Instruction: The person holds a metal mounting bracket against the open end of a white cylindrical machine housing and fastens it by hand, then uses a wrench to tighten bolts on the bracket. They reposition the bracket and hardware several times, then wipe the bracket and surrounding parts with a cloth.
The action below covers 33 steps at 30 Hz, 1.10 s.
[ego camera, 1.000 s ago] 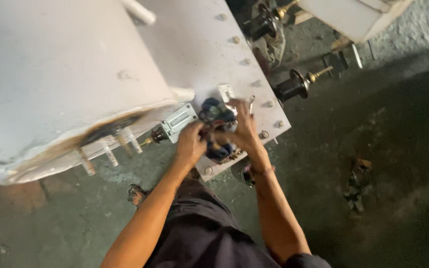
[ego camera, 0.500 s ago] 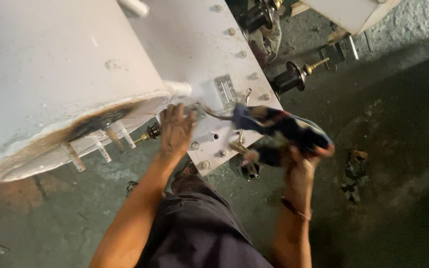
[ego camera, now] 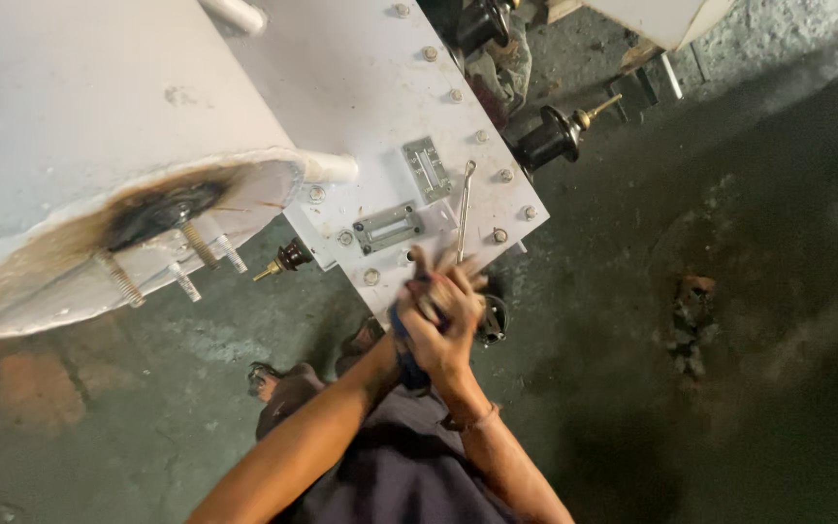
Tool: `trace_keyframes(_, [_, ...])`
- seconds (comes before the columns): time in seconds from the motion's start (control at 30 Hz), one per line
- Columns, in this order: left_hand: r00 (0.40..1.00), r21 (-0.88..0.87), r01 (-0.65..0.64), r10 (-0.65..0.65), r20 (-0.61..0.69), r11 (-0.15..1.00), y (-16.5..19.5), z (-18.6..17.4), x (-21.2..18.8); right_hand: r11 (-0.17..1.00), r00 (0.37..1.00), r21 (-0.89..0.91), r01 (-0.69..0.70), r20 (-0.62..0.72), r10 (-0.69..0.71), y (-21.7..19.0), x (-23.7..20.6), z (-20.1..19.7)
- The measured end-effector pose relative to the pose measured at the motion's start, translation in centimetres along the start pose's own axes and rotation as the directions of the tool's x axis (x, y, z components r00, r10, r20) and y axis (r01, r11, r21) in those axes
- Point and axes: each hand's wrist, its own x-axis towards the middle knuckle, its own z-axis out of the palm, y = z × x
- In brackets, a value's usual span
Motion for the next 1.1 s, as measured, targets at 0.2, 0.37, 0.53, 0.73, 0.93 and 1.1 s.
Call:
trace_keyframes(0.2, [0.958,-0.082,0.215,-0.226,-0.176,0.973,1.0,-0.7,-5.4,0.904,0.941,0.278,-0.325,0.191,0.28,4.7,1.2,1.8])
trace_keyframes(0.37, [0.953,0.059,0.045,-0.025,-0.301,0.997,2.4,-5.7,-8.2,0.99,0.877,-0.128,-0.051,0.469,0.106,-1.6,1.2,4.2])
trace_keyframes(0.53, [0.765,-0.115,0.019,-0.089,-0.638,0.993,3.9,-8.9,-12.9,0.868,0.949,-0.475,-0.146,0.18,0.259,2.5,13.5,5.1])
trace_keyframes(0.73, [0.537,0.12,0.166,0.013,-0.843,0.979,5.2,-10.5,-18.7,0.726,0.955,-0.688,0.012,0.223,0.195,3.5,17.1,6.8])
trace_keyframes(0.93, [0.64,0.399,0.058,0.272,-0.719,0.915,4.1,-12.0,-20.2,0.746,0.904,-0.665,0.041,0.343,0.256,2.0,18.2,8.2])
trace_keyframes(1.1, [0.834,0.291,-0.299,0.397,-0.383,0.909,6.5,-9.8,-17.7,0.838,0.914,-0.535,0.108,0.385,0.127,2.8,12.4,7.9])
